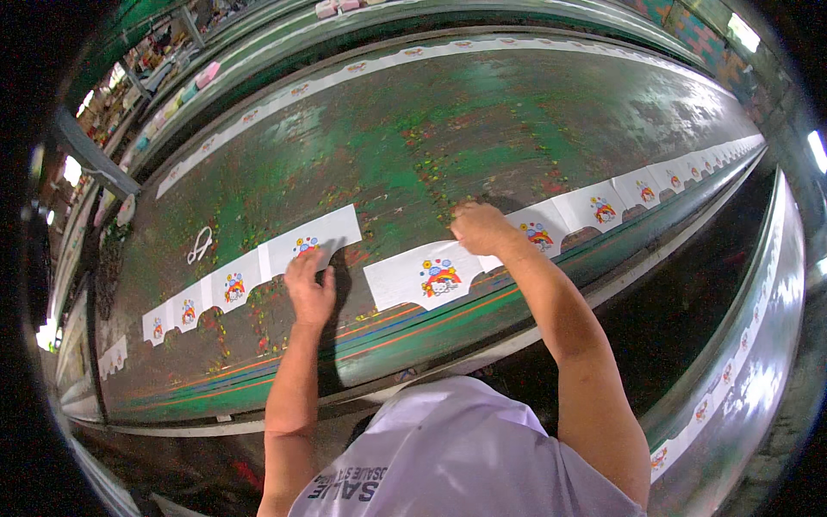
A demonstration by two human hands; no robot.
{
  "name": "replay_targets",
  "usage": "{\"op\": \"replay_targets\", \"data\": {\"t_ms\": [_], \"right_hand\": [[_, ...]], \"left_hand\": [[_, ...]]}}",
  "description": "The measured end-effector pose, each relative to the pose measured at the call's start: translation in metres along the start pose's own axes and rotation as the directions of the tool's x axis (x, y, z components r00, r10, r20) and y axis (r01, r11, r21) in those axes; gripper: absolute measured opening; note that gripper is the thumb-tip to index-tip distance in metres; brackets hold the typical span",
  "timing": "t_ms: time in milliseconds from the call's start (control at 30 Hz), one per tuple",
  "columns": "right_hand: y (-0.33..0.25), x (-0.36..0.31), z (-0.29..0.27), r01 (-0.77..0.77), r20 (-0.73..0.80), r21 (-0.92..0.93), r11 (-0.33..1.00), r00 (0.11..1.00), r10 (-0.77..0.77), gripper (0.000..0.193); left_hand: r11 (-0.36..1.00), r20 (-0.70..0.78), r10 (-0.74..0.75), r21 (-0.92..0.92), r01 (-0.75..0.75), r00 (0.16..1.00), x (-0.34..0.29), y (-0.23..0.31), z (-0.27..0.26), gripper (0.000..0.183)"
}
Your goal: The person repeatedly picks up small white papers with cartoon prints and places them in a straight line along a green conveyor belt. The person smooths each paper into position and continues the sequence along the belt.
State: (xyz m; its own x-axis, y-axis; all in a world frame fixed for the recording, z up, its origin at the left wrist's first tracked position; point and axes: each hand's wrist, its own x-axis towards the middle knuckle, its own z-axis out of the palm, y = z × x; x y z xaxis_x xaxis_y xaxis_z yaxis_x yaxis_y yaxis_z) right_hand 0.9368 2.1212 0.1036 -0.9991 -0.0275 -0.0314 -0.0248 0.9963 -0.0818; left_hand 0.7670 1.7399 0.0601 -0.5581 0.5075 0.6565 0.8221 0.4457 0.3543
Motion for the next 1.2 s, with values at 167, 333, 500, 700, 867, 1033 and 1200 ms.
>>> {"op": "replay_targets", "data": {"t_ms": [167, 333, 500, 700, 867, 1033, 1200], "right_hand": [[-0.017, -0.028, -0.015, 0.019, 0.107, 0.556, 0.831, 0.990, -0.094, 0.011], [-0.004, -0.067, -0.040, 0.067, 0.047, 0.849, 0.525, 0.979, -0.200, 0.016], [0.036, -0.075, -0.045, 0.028, 0.068, 0.732, 0.681, 0.991, -0.113, 0.025], [0.060, -0.033, 0.002, -0.017, -0.052, 0.828, 0.561, 0.993, 0.107, 0.021], [0.065, 0.032, 0.041, -0.079, -0.084, 0.928, 0.364, 0.908, 0.411, 0.025], [0.071, 0.081, 0.055, -0.072, -0.242, 0.833, 0.548, 0.845, 0.478, 0.025], [0.072, 0.101, 0.066, -0.236, -0.244, 0.746, 0.622, 0.772, 0.587, 0.029]], "left_hand": [[0.987, 0.234, 0.117, -0.131, -0.088, 0.965, 0.008, 0.083, 0.034, 0.057], [0.996, 0.299, -0.014, -0.076, 0.039, 0.954, -0.002, 0.110, 0.043, 0.052], [0.618, 0.297, -0.533, -0.503, 0.604, 0.792, 0.002, 0.115, 0.036, 0.038], [0.573, 0.161, -0.636, -0.555, 0.602, 0.754, 0.018, 0.097, 0.043, 0.035], [0.767, -0.066, -0.599, -0.335, 0.548, 0.798, 0.036, 0.049, 0.086, 0.038], [0.897, -0.211, -0.434, -0.008, 0.443, 0.876, 0.053, 0.010, 0.113, 0.035], [0.903, -0.176, -0.379, 0.146, 0.404, 0.909, 0.063, -0.004, 0.122, 0.041]]}}
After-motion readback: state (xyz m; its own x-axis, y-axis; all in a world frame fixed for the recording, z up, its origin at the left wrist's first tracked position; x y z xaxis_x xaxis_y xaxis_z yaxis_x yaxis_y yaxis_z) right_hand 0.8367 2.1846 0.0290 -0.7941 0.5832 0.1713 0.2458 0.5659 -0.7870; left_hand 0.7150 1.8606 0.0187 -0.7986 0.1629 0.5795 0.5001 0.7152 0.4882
